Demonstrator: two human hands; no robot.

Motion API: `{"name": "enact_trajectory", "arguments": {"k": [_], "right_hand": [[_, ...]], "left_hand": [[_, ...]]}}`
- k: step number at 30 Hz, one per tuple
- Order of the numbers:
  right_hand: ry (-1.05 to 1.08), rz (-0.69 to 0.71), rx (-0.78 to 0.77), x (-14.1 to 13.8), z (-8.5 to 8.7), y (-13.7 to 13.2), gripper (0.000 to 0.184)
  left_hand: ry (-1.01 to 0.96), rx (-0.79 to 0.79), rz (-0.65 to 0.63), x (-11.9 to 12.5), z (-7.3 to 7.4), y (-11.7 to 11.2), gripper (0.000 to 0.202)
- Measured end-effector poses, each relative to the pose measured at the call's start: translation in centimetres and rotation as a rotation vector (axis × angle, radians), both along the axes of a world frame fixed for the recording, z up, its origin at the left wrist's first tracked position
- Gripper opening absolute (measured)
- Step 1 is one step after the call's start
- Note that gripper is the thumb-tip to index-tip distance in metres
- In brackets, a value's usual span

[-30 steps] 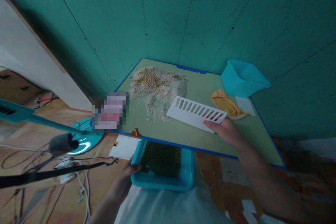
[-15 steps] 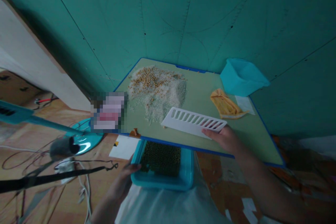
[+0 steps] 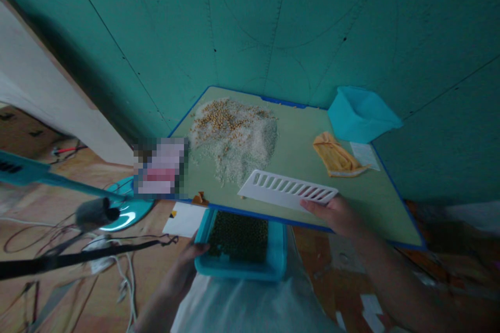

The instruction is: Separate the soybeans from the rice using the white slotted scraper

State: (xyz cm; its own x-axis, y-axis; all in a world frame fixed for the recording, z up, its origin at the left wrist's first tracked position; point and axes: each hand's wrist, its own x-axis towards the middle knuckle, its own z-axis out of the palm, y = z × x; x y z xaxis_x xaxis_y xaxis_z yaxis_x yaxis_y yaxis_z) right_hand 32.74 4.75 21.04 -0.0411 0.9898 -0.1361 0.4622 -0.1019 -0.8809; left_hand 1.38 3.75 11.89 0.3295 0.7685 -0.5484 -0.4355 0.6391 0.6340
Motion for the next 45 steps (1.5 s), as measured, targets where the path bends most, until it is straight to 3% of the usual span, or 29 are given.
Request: {"name": "enact_trajectory", "arguments": {"k": [10,15,19,24,27,31,37,41,45], "right_hand": [[0.029,0.048,-0.104,-0.9,0.9,-1.6,0.029],[-0.045,0.071,-0.079,-1.0,1.1,-1.9,0.028],[-0.136,0.124,0.045,-1.0,1.1,-2.0,0.024],[-0.307,0.436,0.363,-2.0,1.5,-2.1,0.028],[-0.461,0.516,0.477,-2.7,1.4,-1.8,0.03],[-0.605,0.483,0.46,-3.2,0.9,-0.7,0.036],[-0.618,0.411,0.422,-2.6,0.8,2.2,0.047],[-0.634,0.377,0.419,-2.1,0.5,4.0,0.054],[-0.597,0.308,0.433,-1.8,-0.1,5.6,0.048]], "left_hand": [[0.014,-0.012,0.02,0.0,-0.3,0.0,0.044],[-0.035,-0.009,0.0,-0.1,-0.1,0.1,0.043],[-0.025,-0.012,-0.02,-0.2,0.0,0.0,0.044],[-0.015,0.012,-0.049,-0.2,-0.2,0.0,0.028],[-0.005,0.052,-0.057,-0.2,-0.3,0.0,0.02],[0.035,0.019,-0.013,0.0,0.0,0.0,0.02],[0.051,-0.056,0.051,0.1,0.5,-0.3,0.029],[0.035,-0.08,0.106,-0.4,-0.2,-0.5,0.045],[0.121,-0.103,0.121,-0.9,-1.1,-0.5,0.054]]}}
